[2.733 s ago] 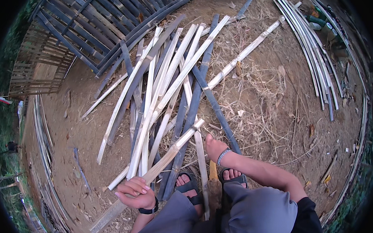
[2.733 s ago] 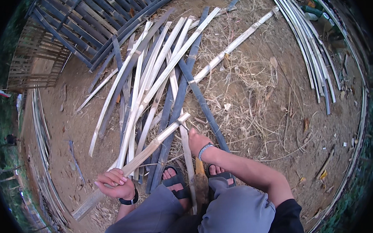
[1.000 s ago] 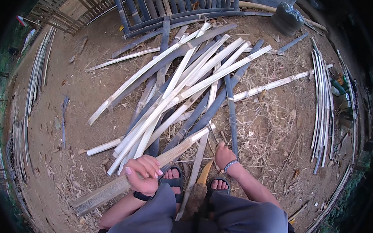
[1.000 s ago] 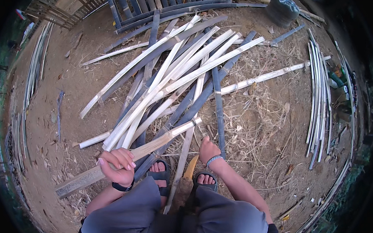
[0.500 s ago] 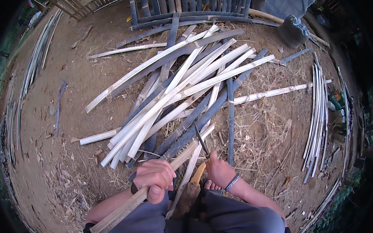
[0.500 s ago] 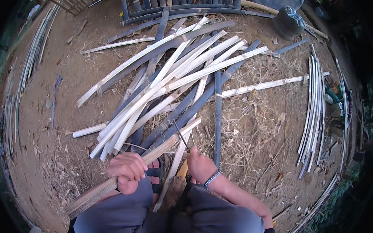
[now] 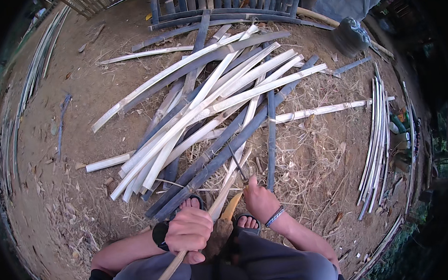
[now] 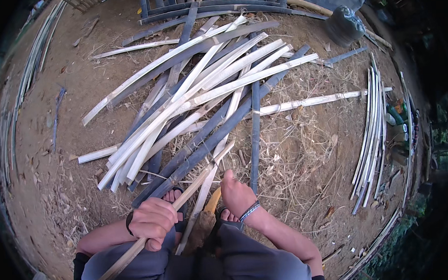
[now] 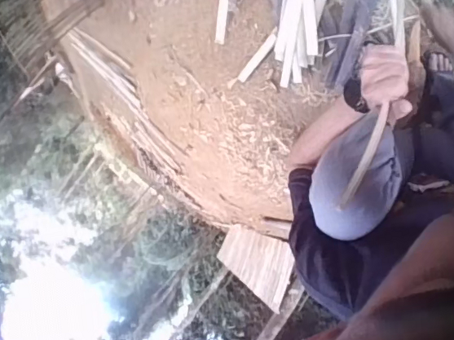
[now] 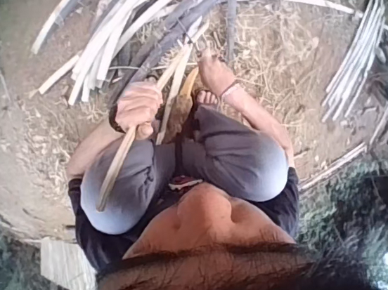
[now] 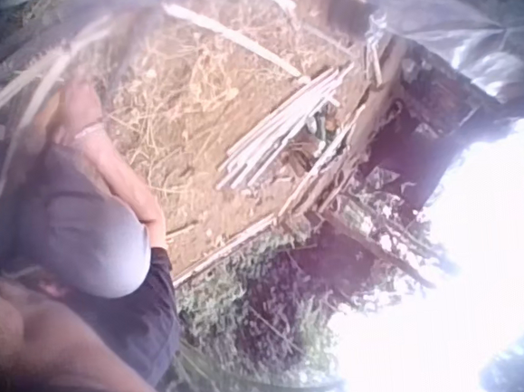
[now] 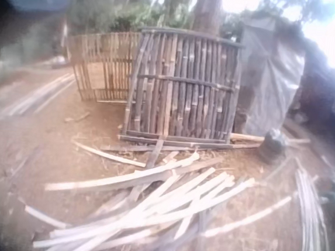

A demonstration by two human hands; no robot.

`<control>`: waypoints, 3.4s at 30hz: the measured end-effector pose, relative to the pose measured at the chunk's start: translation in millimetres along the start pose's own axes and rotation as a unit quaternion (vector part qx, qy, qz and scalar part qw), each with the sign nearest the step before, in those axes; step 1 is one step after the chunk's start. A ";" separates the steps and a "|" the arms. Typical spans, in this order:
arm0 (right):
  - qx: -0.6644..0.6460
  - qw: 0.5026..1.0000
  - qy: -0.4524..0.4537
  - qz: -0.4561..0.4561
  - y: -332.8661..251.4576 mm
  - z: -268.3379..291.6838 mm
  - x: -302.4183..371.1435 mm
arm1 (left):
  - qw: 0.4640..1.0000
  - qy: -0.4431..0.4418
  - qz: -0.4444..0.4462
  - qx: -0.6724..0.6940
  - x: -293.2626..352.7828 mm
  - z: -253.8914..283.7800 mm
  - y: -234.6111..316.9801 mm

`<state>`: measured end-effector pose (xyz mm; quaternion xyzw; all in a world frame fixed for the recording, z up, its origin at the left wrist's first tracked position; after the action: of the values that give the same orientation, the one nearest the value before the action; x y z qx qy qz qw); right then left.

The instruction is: The person shaves a piece of bamboo by hand using a knife, removing thin strips from the surface.

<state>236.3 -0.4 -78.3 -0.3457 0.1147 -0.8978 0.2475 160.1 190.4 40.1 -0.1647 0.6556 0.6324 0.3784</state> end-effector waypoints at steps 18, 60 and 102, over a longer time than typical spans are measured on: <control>0.011 0.997 0.049 0.058 -15.3 9.8 1.2 | 0.992 0.124 0.000 -0.004 12.2 5.9 -2.2; 0.086 0.990 0.053 0.103 -31.6 11.6 25.2 | 0.962 0.268 0.031 -0.032 -2.7 6.8 -2.6; -0.022 0.998 0.052 0.034 37.4 -5.0 -14.7 | 0.981 0.194 0.000 -0.028 -8.7 -5.5 -6.0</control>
<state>256.0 -24.3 -104.3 -0.2997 0.1591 -0.9031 0.2633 168.4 182.0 41.6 -0.2949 0.6983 0.6065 0.2397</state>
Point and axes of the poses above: each hand's wrist, its own x-axis away from the middle knuckle, its own z-axis out of the back of the hand, y = z × x, the point moved 4 cm from there along -x, towards the middle knuckle, and after that the axes turned 4 degrees about -y, right-handed, at the moved point
